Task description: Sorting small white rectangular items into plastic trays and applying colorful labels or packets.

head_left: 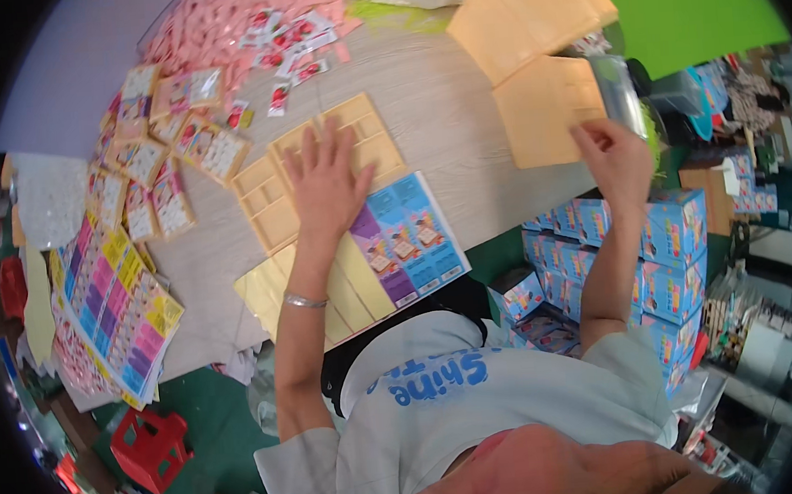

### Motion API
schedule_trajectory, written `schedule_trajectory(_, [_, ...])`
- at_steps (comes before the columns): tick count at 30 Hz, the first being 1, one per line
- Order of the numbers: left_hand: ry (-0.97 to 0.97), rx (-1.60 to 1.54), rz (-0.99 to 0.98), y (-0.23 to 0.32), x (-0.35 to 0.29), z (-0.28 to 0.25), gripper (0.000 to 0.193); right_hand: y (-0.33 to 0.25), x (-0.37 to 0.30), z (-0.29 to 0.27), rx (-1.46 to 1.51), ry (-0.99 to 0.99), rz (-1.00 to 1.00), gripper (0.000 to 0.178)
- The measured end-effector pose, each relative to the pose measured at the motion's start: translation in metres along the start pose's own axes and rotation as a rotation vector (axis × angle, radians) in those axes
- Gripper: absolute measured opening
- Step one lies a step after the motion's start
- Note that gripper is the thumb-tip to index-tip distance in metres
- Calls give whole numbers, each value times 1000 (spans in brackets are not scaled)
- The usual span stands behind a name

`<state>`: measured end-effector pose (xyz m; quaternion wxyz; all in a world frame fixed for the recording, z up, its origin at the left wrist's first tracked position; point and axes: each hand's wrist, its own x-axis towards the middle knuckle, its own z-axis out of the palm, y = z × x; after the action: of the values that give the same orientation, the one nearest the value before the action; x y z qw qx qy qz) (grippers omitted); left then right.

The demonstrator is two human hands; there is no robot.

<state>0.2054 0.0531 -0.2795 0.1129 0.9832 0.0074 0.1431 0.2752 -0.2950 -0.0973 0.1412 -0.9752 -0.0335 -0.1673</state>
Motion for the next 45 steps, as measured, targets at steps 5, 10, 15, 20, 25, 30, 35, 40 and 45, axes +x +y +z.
schedule_trajectory(5, [5,10,19,-1,2,0,57,8,1,11,176,-50,33,21])
schedule_trajectory(10, [2,-23,18,-3,0,0,55,7,3,14,-12,234,-203,11])
schedule_trajectory(15, [-1,-30,0,-4,-1,-4,53,-37,-32,3,143,377,-193,5])
schedule_trajectory(20, [-17,-24,12,-5,1,-7,53,-114,-43,141,374,31,-319,6])
schedule_trajectory(25, [-28,-39,15,-17,-6,-15,55,-139,-42,189,145,-244,-209,8])
schedule_trajectory(30, [31,-88,17,2,9,-26,58,-98,-35,114,570,0,-260,23])
schedule_trajectory(35, [22,-131,146,43,36,4,60,-34,2,14,254,336,46,17])
schedule_trajectory(40, [-16,-165,129,45,36,22,63,-7,7,12,27,-47,-40,17])
schedule_trajectory(45, [-26,-190,98,44,37,21,66,5,10,24,216,76,-84,15])
